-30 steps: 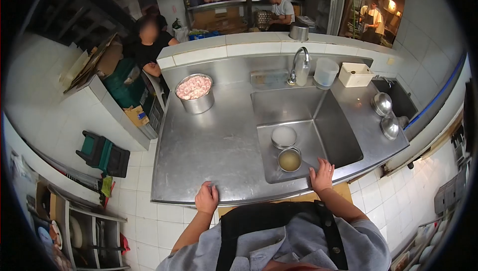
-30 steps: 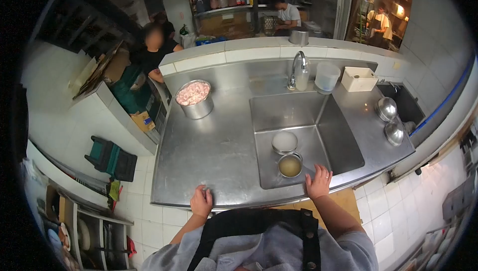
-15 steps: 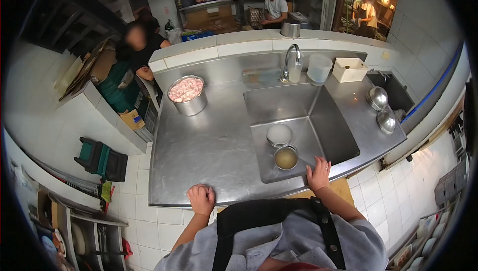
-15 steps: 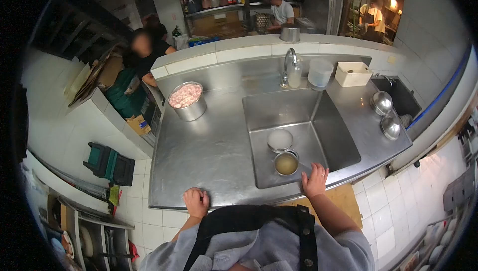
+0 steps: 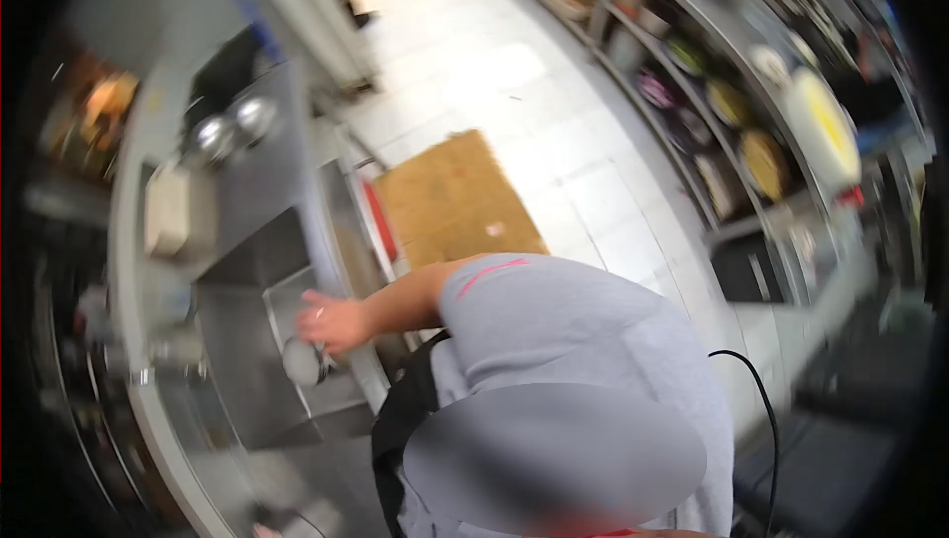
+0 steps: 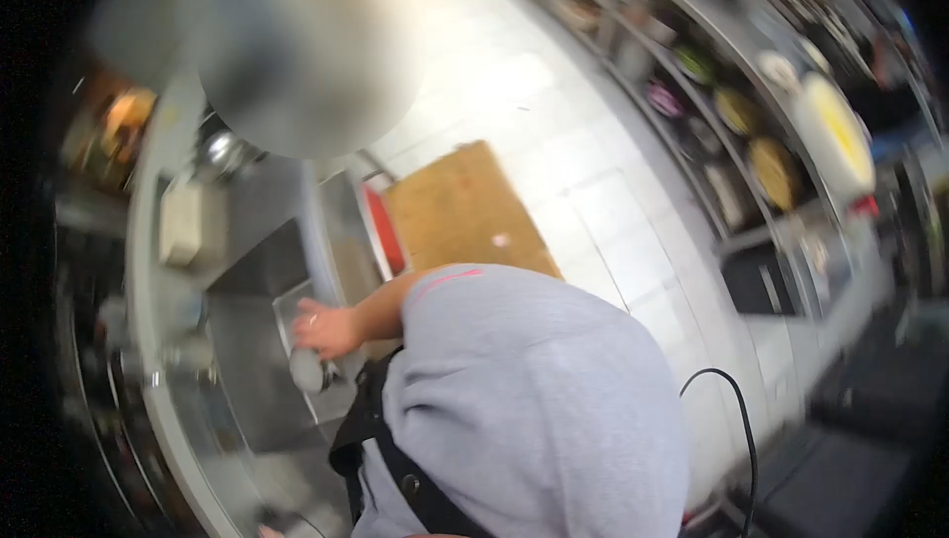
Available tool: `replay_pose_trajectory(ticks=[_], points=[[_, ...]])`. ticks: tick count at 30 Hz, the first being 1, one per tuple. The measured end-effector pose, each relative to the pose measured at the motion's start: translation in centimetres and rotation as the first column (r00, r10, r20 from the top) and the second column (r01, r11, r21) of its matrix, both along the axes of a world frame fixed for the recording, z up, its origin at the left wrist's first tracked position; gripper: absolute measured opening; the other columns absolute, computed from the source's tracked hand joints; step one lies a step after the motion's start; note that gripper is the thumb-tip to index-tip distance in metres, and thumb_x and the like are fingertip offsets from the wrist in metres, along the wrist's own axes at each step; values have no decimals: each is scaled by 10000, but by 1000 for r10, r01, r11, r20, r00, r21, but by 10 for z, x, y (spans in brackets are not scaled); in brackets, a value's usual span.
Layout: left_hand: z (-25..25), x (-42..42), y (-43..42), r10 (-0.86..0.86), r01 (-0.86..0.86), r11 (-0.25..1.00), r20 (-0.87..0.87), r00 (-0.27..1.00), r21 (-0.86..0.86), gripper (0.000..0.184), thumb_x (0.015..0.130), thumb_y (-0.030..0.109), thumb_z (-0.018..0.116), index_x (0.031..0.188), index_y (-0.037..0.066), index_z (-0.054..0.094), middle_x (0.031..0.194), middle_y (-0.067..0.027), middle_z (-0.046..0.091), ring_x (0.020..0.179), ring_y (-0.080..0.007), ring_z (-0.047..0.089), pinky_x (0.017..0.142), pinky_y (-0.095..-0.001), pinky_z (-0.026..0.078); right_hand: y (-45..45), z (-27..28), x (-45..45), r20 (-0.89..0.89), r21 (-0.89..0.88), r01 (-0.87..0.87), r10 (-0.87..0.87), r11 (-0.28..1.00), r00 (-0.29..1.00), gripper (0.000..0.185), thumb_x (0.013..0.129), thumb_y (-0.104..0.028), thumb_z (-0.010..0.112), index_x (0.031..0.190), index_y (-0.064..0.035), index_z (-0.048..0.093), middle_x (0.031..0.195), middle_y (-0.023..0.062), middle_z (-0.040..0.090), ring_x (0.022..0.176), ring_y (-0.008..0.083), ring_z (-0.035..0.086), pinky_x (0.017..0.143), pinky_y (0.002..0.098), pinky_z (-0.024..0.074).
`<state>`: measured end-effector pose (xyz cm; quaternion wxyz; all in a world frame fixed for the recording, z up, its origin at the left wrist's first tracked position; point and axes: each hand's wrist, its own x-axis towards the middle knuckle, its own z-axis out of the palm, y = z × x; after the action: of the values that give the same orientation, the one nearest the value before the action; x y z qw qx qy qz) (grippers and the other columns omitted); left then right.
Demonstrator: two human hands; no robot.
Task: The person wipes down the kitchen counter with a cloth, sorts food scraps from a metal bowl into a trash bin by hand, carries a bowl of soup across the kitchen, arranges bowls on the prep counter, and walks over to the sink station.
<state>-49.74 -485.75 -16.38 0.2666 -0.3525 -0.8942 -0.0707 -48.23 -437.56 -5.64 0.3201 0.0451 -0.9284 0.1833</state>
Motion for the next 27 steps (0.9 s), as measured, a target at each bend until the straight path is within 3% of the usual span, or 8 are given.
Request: replay_pose_trajectory(ticks=[3,6,10,12,13,16,22,27], points=[[13,-15,49,-87,100,992,172,981,-72,553,873,542,489,1136,65,581,1182,-164,584,993,-300,604,781,-411,483,-7,7,27,-56,47,37,-34,998,998,515,777,-337,664,1203,-103,495,1240,125,491,1242,311,398,1055,630,141],[20,-29,81,-151,203,966,288,946,-160,556,870,543,490,1142,66,579,1186,-163,582,1003,-300,598,793,-417,473,-8,-12,80,-359,87,-68,95,994,928,489,801,-341,642,1199,-97,499,1268,132,476,1240,323,401,1051,645,128],[24,-34,101,-157,253,941,370,916,-226,561,866,543,492,1150,67,576,1193,-162,579,1018,-300,591,810,-426,459,34,-107,198,-72,-308,267,-302,913,951,465,758,-263,681,1141,-51,525,1179,168,533,1123,372,477,944,478,394],[26,-35,105,-142,251,937,388,910,-244,563,863,543,493,1154,68,574,1196,-162,577,1025,-300,587,819,-431,452,30,-175,278,445,-397,672,-510,625,736,450,731,-254,697,1101,-50,542,1099,168,542,1044,380,521,869,454,437],[27,-36,105,-136,247,937,395,908,-247,564,862,544,494,1156,68,574,1197,-161,577,1028,-300,585,823,-433,448,12,-178,319,654,-271,811,-518,519,551,439,753,-284,684,1107,-63,550,1099,155,533,1049,359,527,909,510,394],[31,-36,102,-108,228,941,415,904,-251,568,859,544,495,1161,69,572,1202,-161,574,1039,-300,580,836,-440,437,-34,-167,399,912,61,740,-338,670,231,437,831,-388,592,1165,-113,536,1131,125,524,1124,293,506,1032,644,199],[37,-31,88,-13,147,952,445,895,-267,576,852,545,499,1173,71,567,1211,-159,570,1061,-300,569,861,-453,416,-64,-180,398,947,154,790,-317,594,54,412,849,-393,574,1157,-122,543,1139,124,542,1111,285,525,1014,635,227],[43,-30,65,83,77,944,458,885,-321,583,847,546,501,1183,73,564,1219,-158,567,1078,-300,560,882,-465,399,-10,-194,315,910,-45,895,-351,443,220,348,838,-368,581,1073,-112,567,1075,132,592,1070,316,552,969,573,317]])
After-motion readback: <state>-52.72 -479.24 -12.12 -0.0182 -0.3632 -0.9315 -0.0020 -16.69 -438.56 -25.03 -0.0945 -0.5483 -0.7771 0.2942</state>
